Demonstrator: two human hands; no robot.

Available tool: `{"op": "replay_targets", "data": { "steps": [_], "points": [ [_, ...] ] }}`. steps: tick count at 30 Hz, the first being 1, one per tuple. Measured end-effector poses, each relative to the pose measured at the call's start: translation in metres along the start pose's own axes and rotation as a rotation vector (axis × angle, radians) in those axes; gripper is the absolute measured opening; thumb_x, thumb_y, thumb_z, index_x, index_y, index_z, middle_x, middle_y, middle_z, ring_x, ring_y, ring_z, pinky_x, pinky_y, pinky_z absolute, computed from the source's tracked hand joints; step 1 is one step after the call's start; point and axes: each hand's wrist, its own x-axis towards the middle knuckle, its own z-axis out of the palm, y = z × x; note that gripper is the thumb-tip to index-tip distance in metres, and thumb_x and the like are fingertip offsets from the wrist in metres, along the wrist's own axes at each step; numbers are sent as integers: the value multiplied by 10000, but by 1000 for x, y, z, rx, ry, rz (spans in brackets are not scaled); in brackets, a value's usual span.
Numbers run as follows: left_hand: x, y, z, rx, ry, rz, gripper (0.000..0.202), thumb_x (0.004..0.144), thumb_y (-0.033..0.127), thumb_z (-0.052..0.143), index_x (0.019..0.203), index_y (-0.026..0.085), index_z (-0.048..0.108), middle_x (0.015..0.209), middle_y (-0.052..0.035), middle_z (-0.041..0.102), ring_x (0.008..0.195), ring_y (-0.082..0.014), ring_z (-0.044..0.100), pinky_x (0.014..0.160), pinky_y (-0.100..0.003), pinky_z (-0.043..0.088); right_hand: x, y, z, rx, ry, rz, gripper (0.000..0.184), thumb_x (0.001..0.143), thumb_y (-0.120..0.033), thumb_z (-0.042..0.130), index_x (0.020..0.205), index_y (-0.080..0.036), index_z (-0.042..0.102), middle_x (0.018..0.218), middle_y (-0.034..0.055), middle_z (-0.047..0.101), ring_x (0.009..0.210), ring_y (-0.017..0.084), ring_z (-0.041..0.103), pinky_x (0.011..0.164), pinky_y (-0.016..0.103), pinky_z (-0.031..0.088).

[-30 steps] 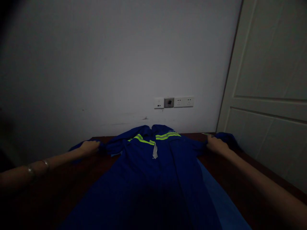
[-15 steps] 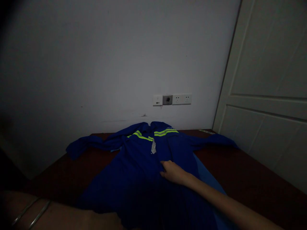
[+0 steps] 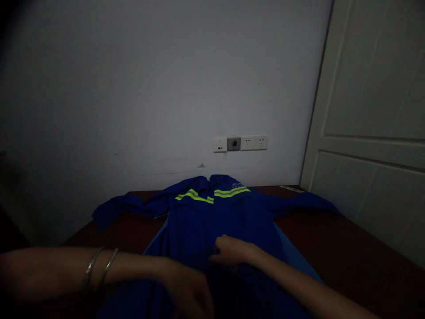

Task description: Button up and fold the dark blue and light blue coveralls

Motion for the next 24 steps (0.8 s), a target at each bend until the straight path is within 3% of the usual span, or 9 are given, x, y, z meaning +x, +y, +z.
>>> {"op": "replay_targets", "data": {
  "steps": [1, 4, 7, 10, 14, 19, 24],
  "points": [
    [-1, 1, -23, -59, 76, -5, 255, 792, 221, 453, 992, 161, 600, 620, 22, 598, 503, -117, 585, 449, -206, 457, 7, 8, -8, 53, -15, 19, 385, 792, -371, 381, 779, -96, 650, 628, 82, 641, 475, 132, 567, 419, 194, 384],
    [-10, -9, -98, -76, 679, -140, 246, 815, 202, 385, 877, 126, 611, 503, 32, 537, 379, -69, 499, 413, -171, 426, 34, 38, -39, 83, 163, 104, 359, 803, -327, 377, 739, -102, 649, 591, 68, 635, 467, 123, 569, 444, 189, 398],
    [-21, -38, -163, -7, 1130, -504, 276, 795, 307, 451, 743, 94, 618, 532, -53, 600, 443, -129, 569, 481, -225, 466, 63, 68, -70, -62, 461, 222, 255, 763, -244, 453, 708, -104, 659, 660, 91, 658, 588, 152, 610, 529, 198, 409],
    [-27, -67, -204, -20, 1246, -599, 307, 751, 369, 521, 724, 78, 614, 588, -137, 636, 583, -226, 636, 550, -272, 482, 90, 90, -89, -105, 556, 295, 223, 737, -164, 469, 782, -89, 674, 771, 133, 672, 727, 194, 627, 613, 221, 417],
    [-21, -93, -231, -129, 1334, -562, 306, 727, 380, 551, 766, 82, 610, 680, -165, 660, 734, -268, 650, 606, -272, 482, 122, 109, -90, -98, 593, 312, 267, 742, -137, 464, 914, -110, 667, 915, 131, 666, 871, 193, 611, 727, 219, 407],
    [-7, -101, -263, -365, 1386, -348, 311, 816, 305, 399, 851, 70, 601, 762, -171, 668, 693, -227, 650, 610, -295, 490, 150, 124, -76, -101, 601, 313, 310, 746, -160, 464, 1001, -135, 638, 1004, 125, 643, 963, 203, 578, 774, 234, 395],
    [3, -100, -291, -436, 1574, -74, 362, 869, 324, 299, 1157, 181, 465, 1102, -115, 596, 902, -158, 606, 750, -296, 462, 155, 132, -62, -131, 591, 273, 361, 742, -192, 471, 1079, -172, 597, 1056, 118, 612, 981, 229, 557, 793, 289, 392]
  ]
}}
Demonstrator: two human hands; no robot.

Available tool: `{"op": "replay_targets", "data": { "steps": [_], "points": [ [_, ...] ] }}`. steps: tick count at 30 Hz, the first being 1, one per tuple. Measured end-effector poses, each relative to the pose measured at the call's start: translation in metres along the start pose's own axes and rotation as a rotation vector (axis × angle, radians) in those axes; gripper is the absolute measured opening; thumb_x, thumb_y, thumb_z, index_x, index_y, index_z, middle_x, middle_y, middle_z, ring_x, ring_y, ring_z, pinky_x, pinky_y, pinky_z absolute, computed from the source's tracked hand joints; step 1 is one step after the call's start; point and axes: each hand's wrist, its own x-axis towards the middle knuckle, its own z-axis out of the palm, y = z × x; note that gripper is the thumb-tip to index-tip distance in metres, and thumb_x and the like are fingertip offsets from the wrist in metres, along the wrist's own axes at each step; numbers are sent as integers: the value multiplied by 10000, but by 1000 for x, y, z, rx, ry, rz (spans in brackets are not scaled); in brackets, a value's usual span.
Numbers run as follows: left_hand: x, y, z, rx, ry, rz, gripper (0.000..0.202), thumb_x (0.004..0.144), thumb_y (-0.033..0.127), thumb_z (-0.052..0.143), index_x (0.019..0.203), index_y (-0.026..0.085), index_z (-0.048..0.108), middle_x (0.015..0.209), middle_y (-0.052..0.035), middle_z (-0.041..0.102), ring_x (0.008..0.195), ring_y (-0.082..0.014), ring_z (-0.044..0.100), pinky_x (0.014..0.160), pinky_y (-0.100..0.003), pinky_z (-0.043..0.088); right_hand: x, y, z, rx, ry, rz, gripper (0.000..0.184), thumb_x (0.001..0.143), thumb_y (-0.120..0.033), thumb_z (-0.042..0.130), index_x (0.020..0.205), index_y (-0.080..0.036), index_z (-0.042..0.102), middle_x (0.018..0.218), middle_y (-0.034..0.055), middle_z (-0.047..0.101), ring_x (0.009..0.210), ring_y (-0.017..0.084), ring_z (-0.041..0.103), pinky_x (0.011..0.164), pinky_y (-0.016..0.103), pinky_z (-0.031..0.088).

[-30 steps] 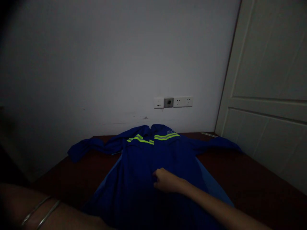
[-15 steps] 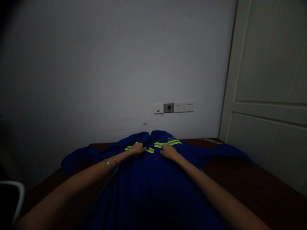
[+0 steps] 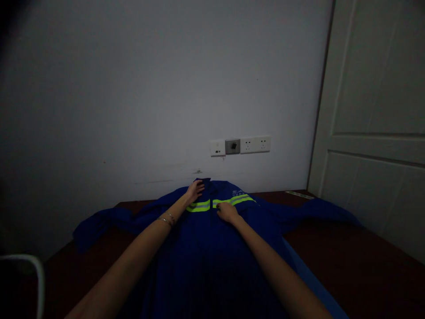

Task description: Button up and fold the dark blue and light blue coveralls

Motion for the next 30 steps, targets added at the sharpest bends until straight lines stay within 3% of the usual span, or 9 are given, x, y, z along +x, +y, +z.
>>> {"op": "replay_targets", "data": {
  "steps": [3, 7, 12, 19, 23, 27, 30],
  "points": [
    [-3, -9, 14, 0, 106, 88, 348, 815, 289, 437, 1135, 163, 485, 1144, -119, 560, 990, -171, 553, 824, -294, 415, -7, 1, 7, 2, 2, -41, 368, 752, -219, 469, 1099, -180, 584, 1070, 123, 587, 986, 228, 542, 803, 299, 388],
    [-22, -29, 38, 92, 207, 205, 265, 727, 150, 517, 985, 146, 579, 1039, -85, 597, 976, -160, 529, 873, -270, 365, -12, 4, 14, 35, 23, -59, 407, 770, -239, 459, 1162, -176, 546, 1113, 131, 552, 1037, 226, 504, 845, 298, 368],
    [-35, -46, 51, 207, 231, 173, 192, 700, 80, 479, 804, 122, 635, 826, -74, 641, 812, -156, 571, 779, -266, 406, 0, 14, 11, 128, -4, -41, 392, 742, -155, 455, 1108, -161, 593, 1005, 79, 633, 907, 168, 578, 786, 228, 398],
    [-32, -56, 33, 307, 28, 95, 220, 719, 116, 484, 864, 96, 649, 799, -63, 667, 701, -145, 599, 583, -199, 433, 10, 22, 1, 223, -2, 5, 346, 739, -90, 424, 985, -148, 660, 940, 45, 675, 856, 144, 603, 753, 198, 411],
    [-36, -49, 24, 346, -148, 165, 191, 689, 192, 569, 828, 104, 666, 769, -37, 673, 707, -160, 608, 599, -205, 452, 11, 15, 0, 221, 32, 42, 346, 732, -83, 418, 970, -145, 662, 918, 59, 675, 845, 150, 602, 753, 206, 401],
    [-38, -34, 18, 365, -198, 250, 334, 685, 208, 585, 1002, 109, 621, 955, -76, 657, 863, -188, 603, 766, -248, 459, 8, -1, 4, 194, 35, 69, 223, 723, -179, 502, 878, -152, 660, 866, 60, 670, 811, 154, 597, 690, 201, 392],
    [-36, -25, 15, 373, -74, 356, 550, 730, 163, 509, 1266, 98, 401, 1307, -127, 428, 1183, -202, 413, 991, -277, 310, 3, -13, 10, 167, 42, 108, 239, 735, -345, 536, 843, -155, 633, 871, 76, 654, 809, 173, 591, 660, 222, 385]
  ]
}}
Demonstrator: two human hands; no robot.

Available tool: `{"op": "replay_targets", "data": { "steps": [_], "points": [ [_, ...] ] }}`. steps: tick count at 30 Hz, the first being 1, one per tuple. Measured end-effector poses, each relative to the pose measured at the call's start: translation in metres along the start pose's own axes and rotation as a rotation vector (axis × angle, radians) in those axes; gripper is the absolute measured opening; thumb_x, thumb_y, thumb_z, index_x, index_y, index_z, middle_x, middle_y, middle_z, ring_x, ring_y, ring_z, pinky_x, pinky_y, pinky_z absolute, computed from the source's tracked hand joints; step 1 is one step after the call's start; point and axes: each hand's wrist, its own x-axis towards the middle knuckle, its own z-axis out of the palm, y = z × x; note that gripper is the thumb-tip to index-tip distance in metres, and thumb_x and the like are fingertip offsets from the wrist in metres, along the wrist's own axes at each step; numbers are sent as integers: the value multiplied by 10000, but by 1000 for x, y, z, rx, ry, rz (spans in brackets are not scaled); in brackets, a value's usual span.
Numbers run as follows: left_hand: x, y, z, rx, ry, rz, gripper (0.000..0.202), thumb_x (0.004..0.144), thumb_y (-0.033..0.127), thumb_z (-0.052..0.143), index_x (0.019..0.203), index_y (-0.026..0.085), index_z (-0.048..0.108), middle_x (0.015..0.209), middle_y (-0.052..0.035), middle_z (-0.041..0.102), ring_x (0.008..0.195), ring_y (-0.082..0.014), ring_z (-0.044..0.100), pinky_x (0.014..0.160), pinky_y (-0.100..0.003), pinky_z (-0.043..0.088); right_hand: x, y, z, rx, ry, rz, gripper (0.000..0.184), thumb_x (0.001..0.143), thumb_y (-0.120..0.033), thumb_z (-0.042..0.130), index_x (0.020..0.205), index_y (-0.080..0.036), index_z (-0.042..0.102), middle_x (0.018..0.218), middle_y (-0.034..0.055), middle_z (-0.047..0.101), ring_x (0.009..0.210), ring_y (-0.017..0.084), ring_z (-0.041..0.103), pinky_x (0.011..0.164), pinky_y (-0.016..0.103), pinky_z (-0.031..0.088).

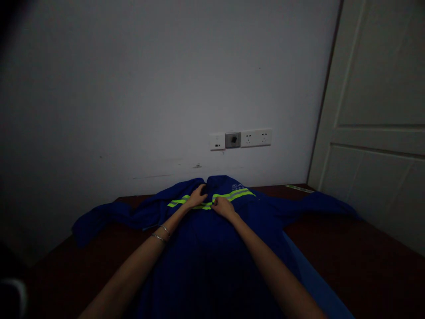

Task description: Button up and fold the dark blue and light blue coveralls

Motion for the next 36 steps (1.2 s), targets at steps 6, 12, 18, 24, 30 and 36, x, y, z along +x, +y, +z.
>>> {"op": "replay_targets", "data": {
  "steps": [6, 12, 18, 24, 30, 36],
  "points": [
    [7, -14, 3, 197, -81, -41, 592, 794, 186, 429, 1353, 156, 238, 1439, -130, 164, 1322, -273, 110, 1044, -477, 118, -11, -9, 7, -105, 61, 42, 293, 730, -431, 542, 865, -173, 578, 927, 79, 626, 881, 194, 573, 672, 240, 375],
    [8, -28, 7, 223, -140, -130, 429, 713, 245, 571, 1137, 198, 525, 1308, -138, 425, 1243, -326, 312, 1005, -498, 194, -10, -8, 6, -138, 49, 45, 272, 769, -411, 492, 881, -179, 580, 920, 71, 633, 894, 194, 575, 678, 242, 383],
    [10, -8, -2, 214, -71, -92, 415, 705, 113, 501, 1114, 153, 560, 1168, -101, 562, 1078, -198, 509, 944, -280, 347, -9, -13, 8, -193, 63, 82, 241, 803, -317, 444, 914, -156, 585, 966, 122, 623, 900, 222, 580, 689, 275, 402],
    [-17, 8, -7, 237, -246, -32, 147, 620, 94, 569, 686, 143, 691, 747, -55, 685, 727, -168, 614, 717, -220, 446, -11, -20, 6, -227, 45, 74, 301, 787, -393, 466, 921, -155, 594, 953, 128, 626, 893, 235, 586, 706, 295, 414],
    [-41, 9, -4, 251, -307, 16, 137, 603, 118, 613, 689, 182, 700, 751, -47, 691, 730, -174, 607, 728, -233, 438, -17, -24, 7, -283, 47, 55, 291, 773, -351, 482, 932, -139, 603, 988, 147, 612, 921, 246, 573, 718, 299, 418],
    [-48, 2, 13, 260, -229, 11, 133, 676, 214, 599, 762, 167, 690, 813, -71, 676, 809, -192, 590, 774, -261, 420, -12, -22, 10, -256, 56, 96, 247, 785, -270, 458, 939, -136, 599, 987, 152, 611, 925, 239, 573, 723, 290, 409]
  ]
}}
